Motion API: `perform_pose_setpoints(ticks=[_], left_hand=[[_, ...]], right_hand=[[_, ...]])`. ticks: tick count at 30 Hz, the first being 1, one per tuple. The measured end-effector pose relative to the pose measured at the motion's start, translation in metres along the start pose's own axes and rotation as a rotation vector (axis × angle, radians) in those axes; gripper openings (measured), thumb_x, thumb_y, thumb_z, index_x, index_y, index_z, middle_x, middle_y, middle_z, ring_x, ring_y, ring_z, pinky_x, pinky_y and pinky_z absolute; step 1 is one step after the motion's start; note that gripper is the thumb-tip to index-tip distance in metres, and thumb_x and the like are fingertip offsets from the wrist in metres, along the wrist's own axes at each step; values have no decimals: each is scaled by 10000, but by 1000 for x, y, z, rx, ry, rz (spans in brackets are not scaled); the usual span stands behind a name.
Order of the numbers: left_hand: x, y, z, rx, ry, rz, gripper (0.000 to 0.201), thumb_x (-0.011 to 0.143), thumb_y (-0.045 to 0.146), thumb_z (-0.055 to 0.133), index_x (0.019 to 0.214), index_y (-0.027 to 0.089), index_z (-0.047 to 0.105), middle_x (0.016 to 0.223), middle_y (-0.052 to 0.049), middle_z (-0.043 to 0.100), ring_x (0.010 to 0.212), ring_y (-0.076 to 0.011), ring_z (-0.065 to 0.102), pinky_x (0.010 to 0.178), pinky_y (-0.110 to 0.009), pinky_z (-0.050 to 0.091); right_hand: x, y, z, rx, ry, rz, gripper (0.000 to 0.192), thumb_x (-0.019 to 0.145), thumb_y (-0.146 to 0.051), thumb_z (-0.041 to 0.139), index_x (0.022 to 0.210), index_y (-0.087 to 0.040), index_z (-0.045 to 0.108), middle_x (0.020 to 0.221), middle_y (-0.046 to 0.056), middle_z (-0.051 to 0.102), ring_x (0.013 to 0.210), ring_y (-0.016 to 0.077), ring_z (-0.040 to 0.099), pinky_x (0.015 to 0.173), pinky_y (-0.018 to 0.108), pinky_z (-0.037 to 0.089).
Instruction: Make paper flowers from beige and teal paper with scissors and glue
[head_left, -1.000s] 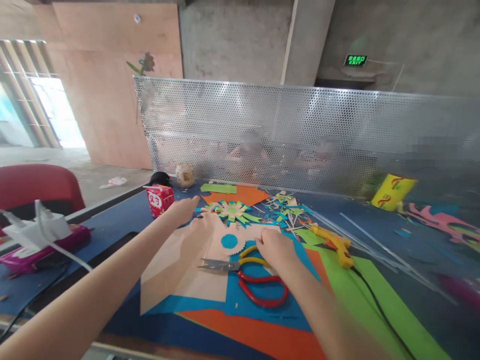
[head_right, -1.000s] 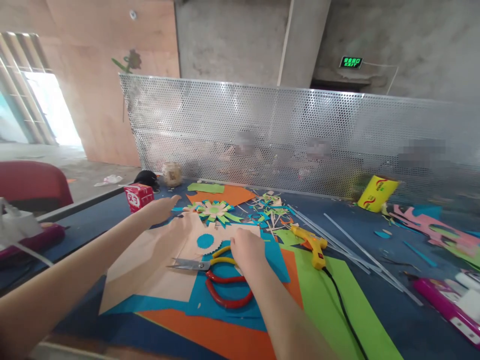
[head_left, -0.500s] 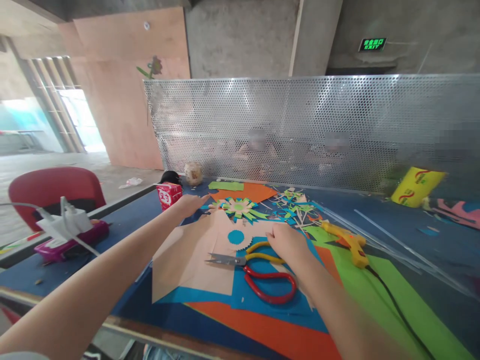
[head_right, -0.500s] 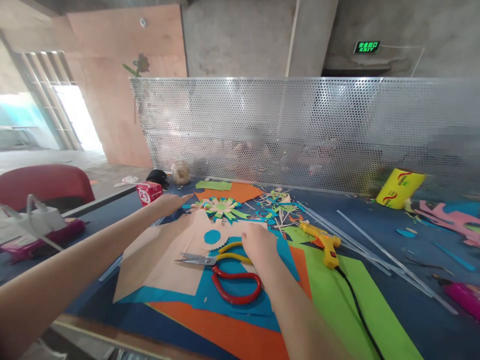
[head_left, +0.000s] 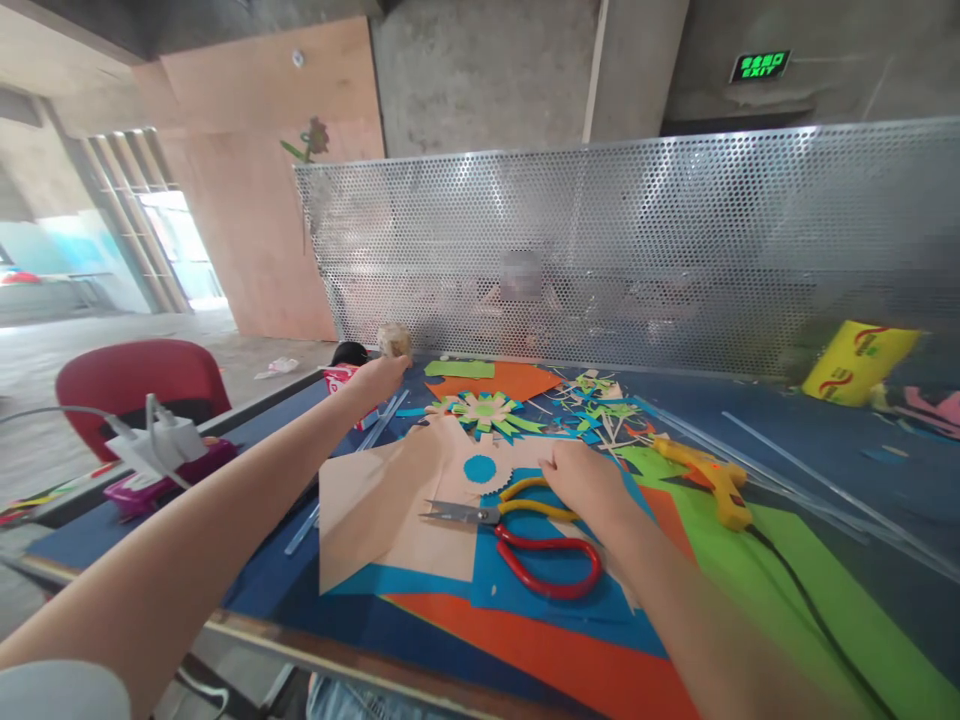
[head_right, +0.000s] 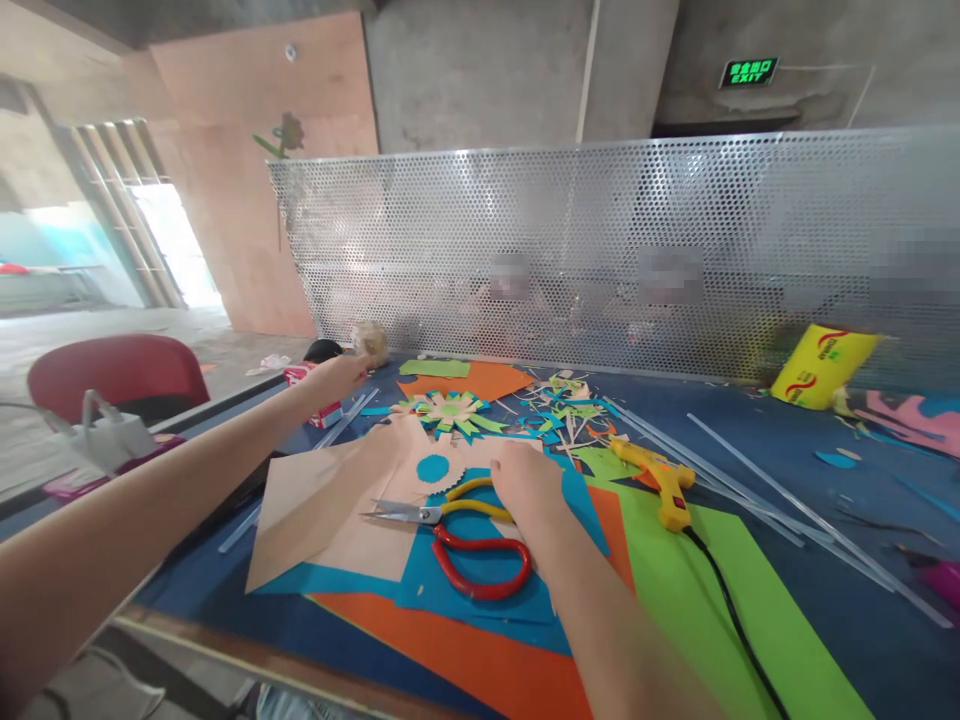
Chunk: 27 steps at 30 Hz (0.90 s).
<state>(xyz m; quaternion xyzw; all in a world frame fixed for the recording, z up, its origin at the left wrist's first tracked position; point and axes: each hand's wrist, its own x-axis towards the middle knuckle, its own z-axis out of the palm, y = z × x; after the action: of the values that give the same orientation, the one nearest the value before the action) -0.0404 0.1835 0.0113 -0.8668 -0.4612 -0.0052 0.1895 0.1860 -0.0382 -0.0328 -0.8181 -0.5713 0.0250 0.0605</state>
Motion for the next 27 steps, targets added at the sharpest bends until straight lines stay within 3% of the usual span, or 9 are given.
perform_pose_setpoints(ticks=[5,8,11,13,16,23,27], left_hand=[[7,1,7,46,-45,37,319,868,313,518,1145,155,526,1149,-89,551,974,-203,569,810,-402,496],[4,8,17,65,-86,144,333,872,322,512,1154,145,516,1156,-93,544,974,-202,569,806,-411,499],[-3,11,21,81,-107,253,344,826,225,563,1164,163,530,1064,-98,604,981,-228,567,858,-422,439],[-7,10,21,90,-111,289,469,744,119,595,1202,191,523,988,-112,644,980,-252,563,891,-413,366],[-8,6,22,99,-108,310,596,699,66,563,1269,216,476,1003,-131,656,977,-255,556,886,-375,312],[-8,1,29,91,-89,309,534,773,61,428,1288,194,471,947,-135,678,867,-217,590,839,-322,326],[-7,-1,29,82,-92,309,558,756,86,470,1303,191,448,978,-126,679,870,-221,599,821,-312,350]], right_hand=[[0,1,0,6,-3,-1,276,878,-299,416,961,-166,643,986,139,677,907,268,645,695,317,465],[0,2,0,6,0,-4,278,877,-299,414,967,-165,640,1000,137,674,902,267,645,687,319,468],[1,3,1,5,0,-2,273,872,-303,423,975,-164,634,1008,141,669,893,266,648,664,315,469],[1,3,2,6,-3,0,265,870,-299,428,970,-166,634,997,140,670,887,267,650,646,308,467],[2,3,3,11,-7,3,254,869,-283,421,944,-173,637,943,123,680,869,272,654,624,303,463],[2,3,3,3,3,1,249,862,-285,430,937,-168,636,945,123,680,860,273,655,615,300,457],[0,2,1,2,-4,-9,250,862,-266,421,930,-162,637,938,120,681,869,278,654,614,303,456]])
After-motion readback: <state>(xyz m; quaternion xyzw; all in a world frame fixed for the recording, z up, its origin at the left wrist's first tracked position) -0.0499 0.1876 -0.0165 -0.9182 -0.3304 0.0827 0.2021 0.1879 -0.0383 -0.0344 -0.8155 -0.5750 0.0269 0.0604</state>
